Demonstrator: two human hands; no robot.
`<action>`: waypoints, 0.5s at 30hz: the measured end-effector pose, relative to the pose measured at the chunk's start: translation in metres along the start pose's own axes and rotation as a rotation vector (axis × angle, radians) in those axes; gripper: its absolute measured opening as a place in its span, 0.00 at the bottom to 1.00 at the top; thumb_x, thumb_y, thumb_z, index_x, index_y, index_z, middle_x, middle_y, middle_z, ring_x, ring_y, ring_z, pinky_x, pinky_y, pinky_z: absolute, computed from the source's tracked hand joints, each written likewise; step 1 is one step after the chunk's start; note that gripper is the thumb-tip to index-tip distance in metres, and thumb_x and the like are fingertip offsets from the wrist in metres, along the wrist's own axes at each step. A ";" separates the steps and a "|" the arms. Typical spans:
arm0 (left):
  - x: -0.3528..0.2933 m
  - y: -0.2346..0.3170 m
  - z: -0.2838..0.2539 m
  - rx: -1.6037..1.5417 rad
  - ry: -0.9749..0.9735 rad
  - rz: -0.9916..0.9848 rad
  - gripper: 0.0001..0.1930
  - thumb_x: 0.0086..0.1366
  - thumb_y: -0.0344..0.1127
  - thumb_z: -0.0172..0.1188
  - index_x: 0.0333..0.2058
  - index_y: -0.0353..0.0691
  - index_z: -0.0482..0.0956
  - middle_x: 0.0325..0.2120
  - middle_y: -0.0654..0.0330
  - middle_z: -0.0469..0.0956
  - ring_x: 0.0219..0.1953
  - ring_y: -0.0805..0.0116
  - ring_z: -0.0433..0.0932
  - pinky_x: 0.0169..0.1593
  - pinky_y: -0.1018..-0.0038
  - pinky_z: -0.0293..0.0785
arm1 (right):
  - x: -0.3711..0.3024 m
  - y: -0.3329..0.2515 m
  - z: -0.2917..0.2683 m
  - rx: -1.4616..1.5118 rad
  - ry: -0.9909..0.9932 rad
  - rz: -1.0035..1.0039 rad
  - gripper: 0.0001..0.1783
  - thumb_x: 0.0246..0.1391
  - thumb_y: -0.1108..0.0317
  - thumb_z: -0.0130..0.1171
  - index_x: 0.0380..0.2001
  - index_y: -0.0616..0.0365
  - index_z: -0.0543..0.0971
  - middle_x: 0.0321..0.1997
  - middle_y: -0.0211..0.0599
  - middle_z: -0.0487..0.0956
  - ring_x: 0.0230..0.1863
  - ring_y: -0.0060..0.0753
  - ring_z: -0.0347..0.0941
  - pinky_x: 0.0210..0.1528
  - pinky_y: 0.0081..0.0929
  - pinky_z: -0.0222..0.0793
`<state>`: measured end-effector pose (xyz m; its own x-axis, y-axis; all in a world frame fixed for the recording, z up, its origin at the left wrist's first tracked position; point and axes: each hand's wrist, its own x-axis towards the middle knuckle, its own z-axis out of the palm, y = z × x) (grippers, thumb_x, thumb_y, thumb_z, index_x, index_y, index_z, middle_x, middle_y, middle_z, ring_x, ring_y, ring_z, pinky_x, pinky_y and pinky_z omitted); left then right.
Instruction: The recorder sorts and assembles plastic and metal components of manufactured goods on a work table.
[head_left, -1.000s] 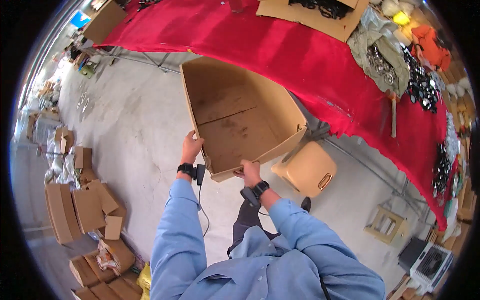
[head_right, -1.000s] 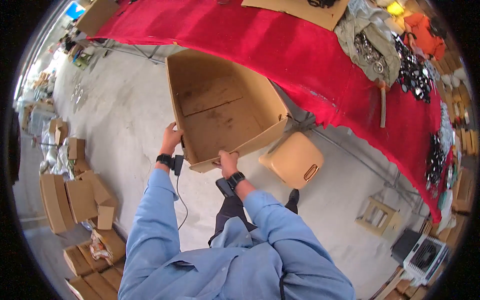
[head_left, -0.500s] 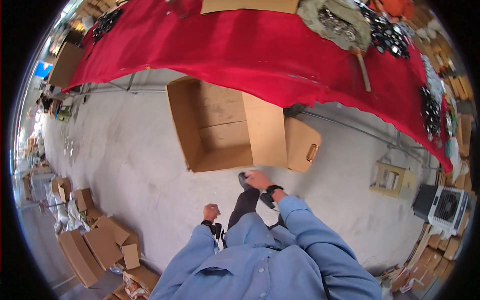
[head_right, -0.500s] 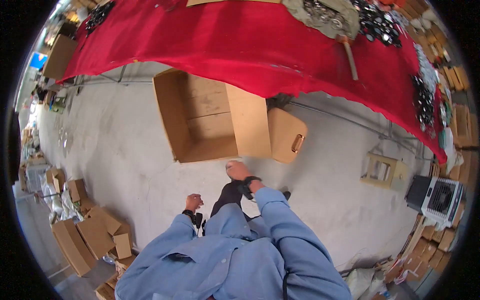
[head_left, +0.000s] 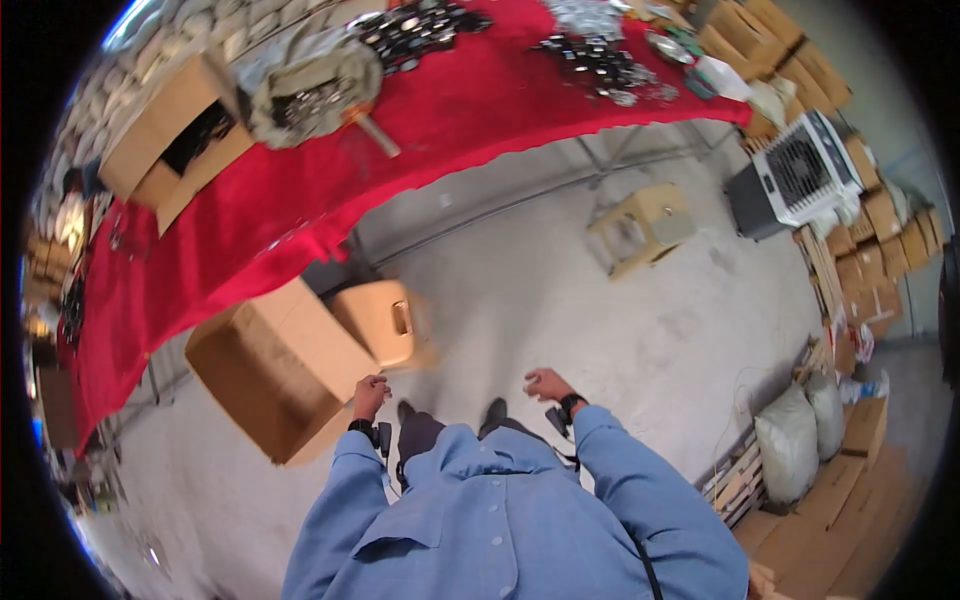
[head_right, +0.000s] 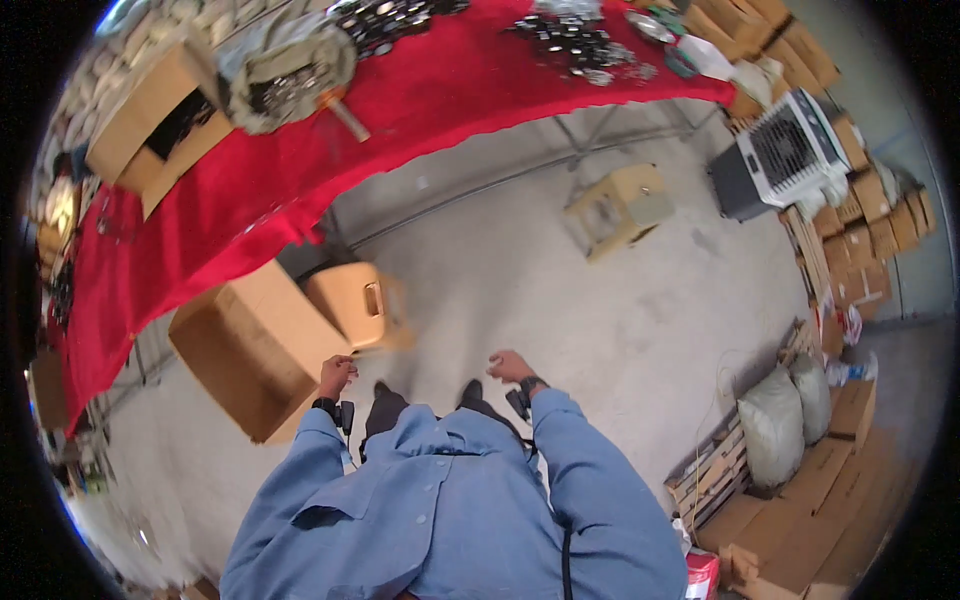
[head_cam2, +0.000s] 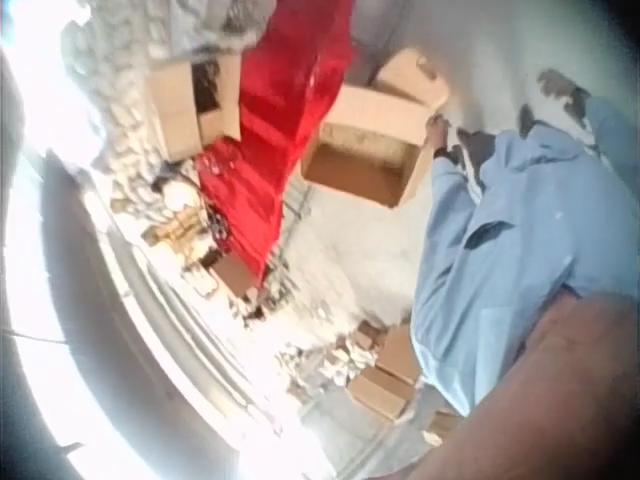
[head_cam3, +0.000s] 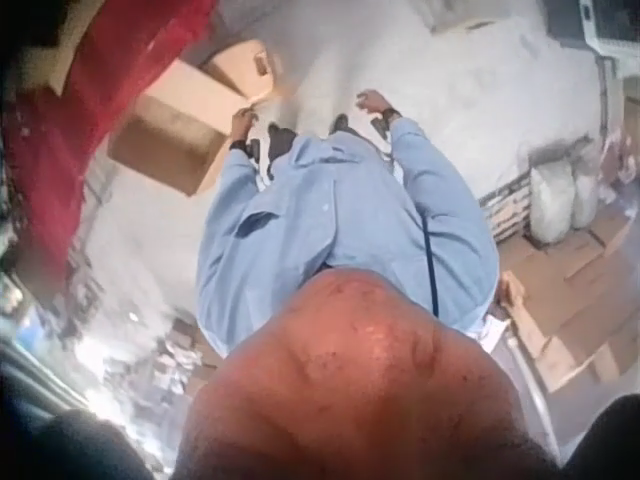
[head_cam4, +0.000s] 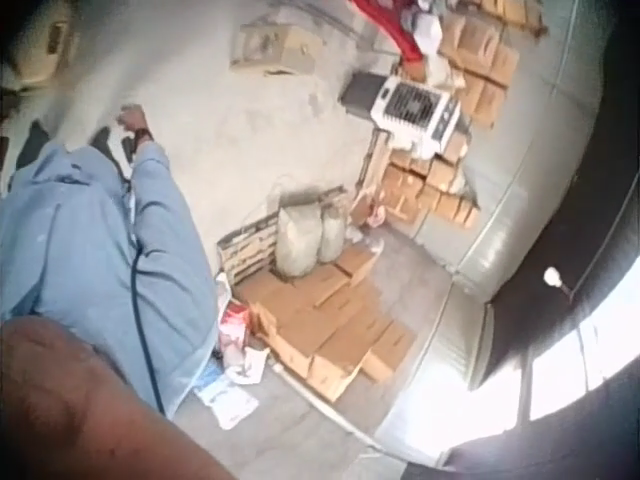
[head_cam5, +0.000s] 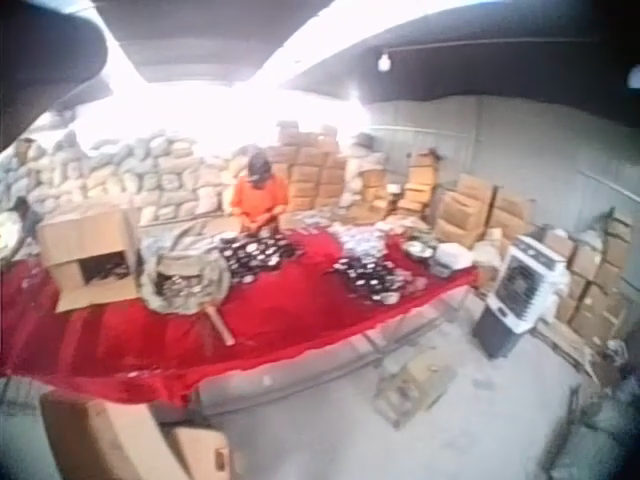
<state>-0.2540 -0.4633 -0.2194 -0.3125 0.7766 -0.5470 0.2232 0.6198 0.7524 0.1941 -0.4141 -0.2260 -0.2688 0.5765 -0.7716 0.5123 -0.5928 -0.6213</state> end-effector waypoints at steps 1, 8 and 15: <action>0.006 0.017 0.019 0.025 -0.072 0.012 0.13 0.60 0.28 0.51 0.42 0.30 0.79 0.27 0.52 0.82 0.27 0.65 0.83 0.29 0.74 0.78 | -0.013 0.024 -0.009 0.043 0.015 0.050 0.28 0.48 0.65 0.68 0.53 0.60 0.75 0.37 0.38 0.82 0.36 0.30 0.79 0.31 0.30 0.76; 0.060 0.129 0.137 0.305 -0.392 0.052 0.13 0.59 0.30 0.54 0.40 0.32 0.81 0.22 0.51 0.82 0.20 0.65 0.82 0.29 0.71 0.79 | -0.058 0.195 -0.036 -0.168 0.005 -0.187 0.11 0.50 0.63 0.61 0.35 0.57 0.82 0.34 0.39 0.82 0.34 0.28 0.80 0.32 0.30 0.75; 0.180 0.196 0.226 0.656 -0.335 0.250 0.09 0.55 0.33 0.58 0.32 0.38 0.84 0.21 0.52 0.82 0.22 0.61 0.83 0.34 0.65 0.80 | -0.016 0.215 -0.062 -0.290 0.214 -0.074 0.19 0.48 0.52 0.54 0.22 0.57 0.81 0.30 0.49 0.80 0.37 0.50 0.79 0.38 0.43 0.72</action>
<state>-0.0580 -0.1764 -0.2528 0.0919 0.8302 -0.5499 0.7838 0.2803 0.5541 0.3589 -0.5156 -0.3391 -0.1528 0.7347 -0.6610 0.7158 -0.3789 -0.5866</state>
